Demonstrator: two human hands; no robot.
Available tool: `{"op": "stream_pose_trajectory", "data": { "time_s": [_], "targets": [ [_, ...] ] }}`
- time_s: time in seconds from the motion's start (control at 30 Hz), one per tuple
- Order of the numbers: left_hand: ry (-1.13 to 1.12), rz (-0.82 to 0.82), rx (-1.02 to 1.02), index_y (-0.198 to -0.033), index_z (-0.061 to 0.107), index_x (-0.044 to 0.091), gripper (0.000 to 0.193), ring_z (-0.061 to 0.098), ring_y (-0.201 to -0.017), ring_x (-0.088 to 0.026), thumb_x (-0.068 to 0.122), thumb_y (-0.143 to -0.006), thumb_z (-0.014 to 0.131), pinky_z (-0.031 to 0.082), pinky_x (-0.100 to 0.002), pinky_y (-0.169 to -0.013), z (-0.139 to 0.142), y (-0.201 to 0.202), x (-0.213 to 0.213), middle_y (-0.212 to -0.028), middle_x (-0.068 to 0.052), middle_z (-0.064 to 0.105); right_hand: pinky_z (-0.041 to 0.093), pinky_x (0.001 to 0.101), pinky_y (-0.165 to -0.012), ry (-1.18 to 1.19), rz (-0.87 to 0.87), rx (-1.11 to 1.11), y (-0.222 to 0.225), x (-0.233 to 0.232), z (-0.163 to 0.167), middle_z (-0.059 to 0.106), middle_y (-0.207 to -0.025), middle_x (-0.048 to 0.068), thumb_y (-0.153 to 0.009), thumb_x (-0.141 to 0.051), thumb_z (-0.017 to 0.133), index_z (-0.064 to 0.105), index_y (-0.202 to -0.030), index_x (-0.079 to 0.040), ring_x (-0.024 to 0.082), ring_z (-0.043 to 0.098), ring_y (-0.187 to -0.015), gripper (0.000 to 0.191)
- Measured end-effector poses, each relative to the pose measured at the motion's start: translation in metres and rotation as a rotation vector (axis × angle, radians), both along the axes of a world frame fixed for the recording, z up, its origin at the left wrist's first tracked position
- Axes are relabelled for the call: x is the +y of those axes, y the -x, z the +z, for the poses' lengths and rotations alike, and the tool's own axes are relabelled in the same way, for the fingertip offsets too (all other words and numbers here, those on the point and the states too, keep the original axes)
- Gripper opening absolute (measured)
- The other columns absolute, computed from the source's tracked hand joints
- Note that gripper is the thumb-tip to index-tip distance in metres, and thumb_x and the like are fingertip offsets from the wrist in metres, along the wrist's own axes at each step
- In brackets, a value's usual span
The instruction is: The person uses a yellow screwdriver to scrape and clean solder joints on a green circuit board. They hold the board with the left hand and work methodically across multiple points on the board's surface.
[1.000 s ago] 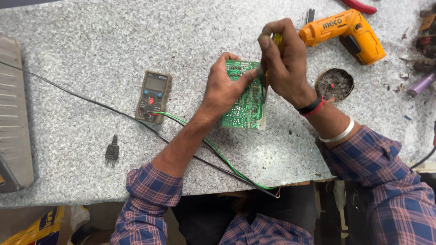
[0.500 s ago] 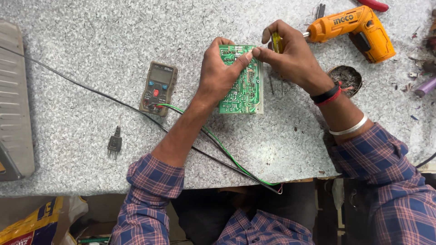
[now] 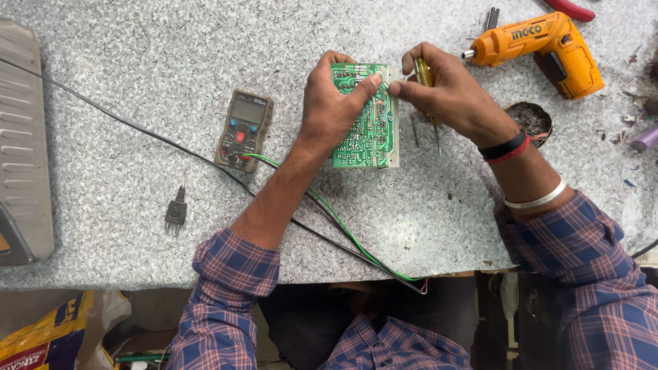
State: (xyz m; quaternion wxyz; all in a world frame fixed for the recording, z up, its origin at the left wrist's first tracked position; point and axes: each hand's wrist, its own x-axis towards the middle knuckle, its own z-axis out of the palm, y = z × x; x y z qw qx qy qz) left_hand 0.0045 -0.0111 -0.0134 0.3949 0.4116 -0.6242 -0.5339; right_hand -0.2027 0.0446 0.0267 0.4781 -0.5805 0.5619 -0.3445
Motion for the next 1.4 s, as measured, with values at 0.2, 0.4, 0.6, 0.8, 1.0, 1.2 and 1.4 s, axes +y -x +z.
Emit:
{"op": "stream_pose_trajectory", "data": {
  "time_s": [0.2, 0.4, 0.6, 0.8, 1.0, 1.2, 1.4],
  "targets": [
    [-0.006, 0.072, 0.02, -0.109, 0.054, 0.001, 0.04, 0.071, -0.073, -0.012, 0.024, -0.089, 0.081, 0.06, -0.029, -0.062, -0.001, -0.004, -0.004, -0.087, -0.008, 0.071, 0.032, 0.0214, -0.046, -0.143, 0.082, -0.056, -0.002, 0.005, 0.002, 0.047, -0.07, -0.008, -0.092, -0.029, 0.076, 0.052, -0.111, -0.01, 0.003, 0.042, -0.057, 0.037],
    [0.03, 0.085, 0.017, -0.108, 0.054, 0.001, 0.04, 0.071, -0.073, -0.012, 0.023, -0.089, 0.082, 0.061, -0.028, -0.063, -0.002, -0.005, -0.005, -0.088, -0.008, 0.071, 0.036, 0.0223, -0.05, -0.128, 0.197, 0.005, 0.0, 0.007, 0.002, 0.048, -0.073, -0.007, -0.09, -0.03, 0.078, 0.054, -0.111, -0.01, 0.004, 0.045, -0.062, 0.038],
    [-0.048, 0.025, 0.097, -0.11, 0.052, 0.002, 0.039, 0.073, -0.072, -0.012, 0.023, -0.091, 0.079, 0.063, -0.029, -0.061, -0.001, -0.005, -0.004, -0.088, -0.008, 0.072, 0.043, 0.0217, -0.048, -0.044, 0.316, 0.163, 0.007, 0.005, -0.003, 0.053, -0.07, -0.004, -0.076, -0.033, 0.087, 0.053, -0.107, -0.01, 0.005, 0.053, -0.059, 0.051],
    [-0.156, -0.059, -0.014, -0.114, 0.051, 0.005, 0.043, 0.075, -0.069, -0.012, 0.025, -0.088, 0.077, 0.063, -0.028, -0.059, 0.007, -0.004, -0.006, -0.085, -0.007, 0.073, 0.031, 0.0224, -0.046, -0.198, -0.028, -0.411, 0.022, -0.006, -0.017, 0.048, -0.068, -0.005, -0.1, -0.028, 0.068, 0.055, -0.107, -0.012, 0.006, 0.042, -0.055, 0.022],
    [-0.092, -0.236, -0.078, -0.107, 0.058, 0.003, 0.044, 0.067, -0.073, -0.008, 0.031, -0.086, 0.084, 0.059, -0.027, -0.063, 0.009, 0.004, 0.011, -0.086, -0.003, 0.068, 0.036, 0.0237, -0.054, -0.153, -0.157, -0.815, 0.03, -0.01, -0.024, 0.046, -0.071, -0.005, -0.11, -0.03, 0.059, 0.054, -0.108, -0.015, 0.007, 0.041, -0.059, 0.016],
    [-0.066, -0.238, -0.051, -0.106, 0.057, 0.004, 0.044, 0.066, -0.073, -0.007, 0.031, -0.084, 0.085, 0.058, -0.027, -0.063, 0.005, 0.005, 0.01, -0.084, -0.002, 0.067, 0.035, 0.0233, -0.06, -0.148, 0.096, -0.975, 0.026, -0.008, -0.02, 0.042, -0.076, -0.004, -0.115, -0.03, 0.052, 0.055, -0.116, -0.012, 0.008, 0.039, -0.066, 0.018],
    [-0.104, -0.247, -0.022, -0.105, 0.057, 0.004, 0.044, 0.066, -0.074, -0.007, 0.031, -0.084, 0.085, 0.058, -0.026, -0.064, 0.002, 0.004, 0.01, -0.085, -0.001, 0.067, 0.037, 0.0241, -0.062, -0.095, 0.091, -0.912, 0.03, -0.007, -0.022, 0.041, -0.076, -0.004, -0.116, -0.032, 0.051, 0.054, -0.107, -0.012, 0.008, 0.04, -0.067, 0.022]
  ]
}}
